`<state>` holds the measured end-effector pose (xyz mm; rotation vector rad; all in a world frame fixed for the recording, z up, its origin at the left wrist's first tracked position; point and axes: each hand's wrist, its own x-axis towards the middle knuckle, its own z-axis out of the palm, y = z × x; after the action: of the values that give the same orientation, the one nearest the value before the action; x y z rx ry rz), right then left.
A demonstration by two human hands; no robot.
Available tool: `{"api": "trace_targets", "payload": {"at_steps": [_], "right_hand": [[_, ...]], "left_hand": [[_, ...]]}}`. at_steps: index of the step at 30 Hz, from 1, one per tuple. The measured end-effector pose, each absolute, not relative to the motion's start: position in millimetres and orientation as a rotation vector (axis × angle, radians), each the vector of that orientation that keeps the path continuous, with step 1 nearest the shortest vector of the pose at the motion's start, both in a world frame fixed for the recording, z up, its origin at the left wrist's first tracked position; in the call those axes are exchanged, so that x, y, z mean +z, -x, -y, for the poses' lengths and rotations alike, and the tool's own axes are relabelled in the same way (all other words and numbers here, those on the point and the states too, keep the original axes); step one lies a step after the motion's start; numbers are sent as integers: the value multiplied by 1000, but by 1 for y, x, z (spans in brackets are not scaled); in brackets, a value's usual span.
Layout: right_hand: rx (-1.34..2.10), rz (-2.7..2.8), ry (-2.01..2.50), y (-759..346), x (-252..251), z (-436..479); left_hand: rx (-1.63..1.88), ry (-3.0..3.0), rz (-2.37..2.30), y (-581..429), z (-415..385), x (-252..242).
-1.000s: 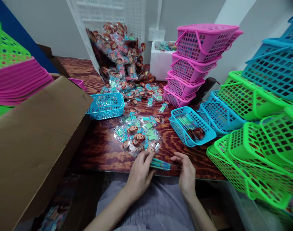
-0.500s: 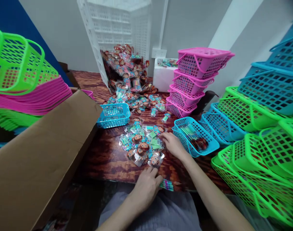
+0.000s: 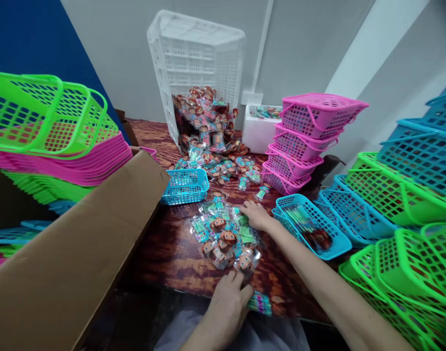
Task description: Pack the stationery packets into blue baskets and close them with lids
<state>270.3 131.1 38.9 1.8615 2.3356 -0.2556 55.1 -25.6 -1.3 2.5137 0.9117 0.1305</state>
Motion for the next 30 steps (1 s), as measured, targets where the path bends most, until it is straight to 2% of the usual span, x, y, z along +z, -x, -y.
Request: {"api": "trace_targets", "payload": {"at_steps": [12,16,23,30], "right_hand": [[-327,-1921,-2173,-266,35,-159],[-345,-1863,-2248,-264,48,-147],[-286,-2154,-2252,-253,75,-47],[-748,-2328,-2134,-236,47,38]], "left_hand": [[131,-2490,-931,-55,25,3],[223,-2462,-942,-54,15,8],[307,-2575,-894,-48,9,6],[420,-2635,-871,-45,25,-10]]}}
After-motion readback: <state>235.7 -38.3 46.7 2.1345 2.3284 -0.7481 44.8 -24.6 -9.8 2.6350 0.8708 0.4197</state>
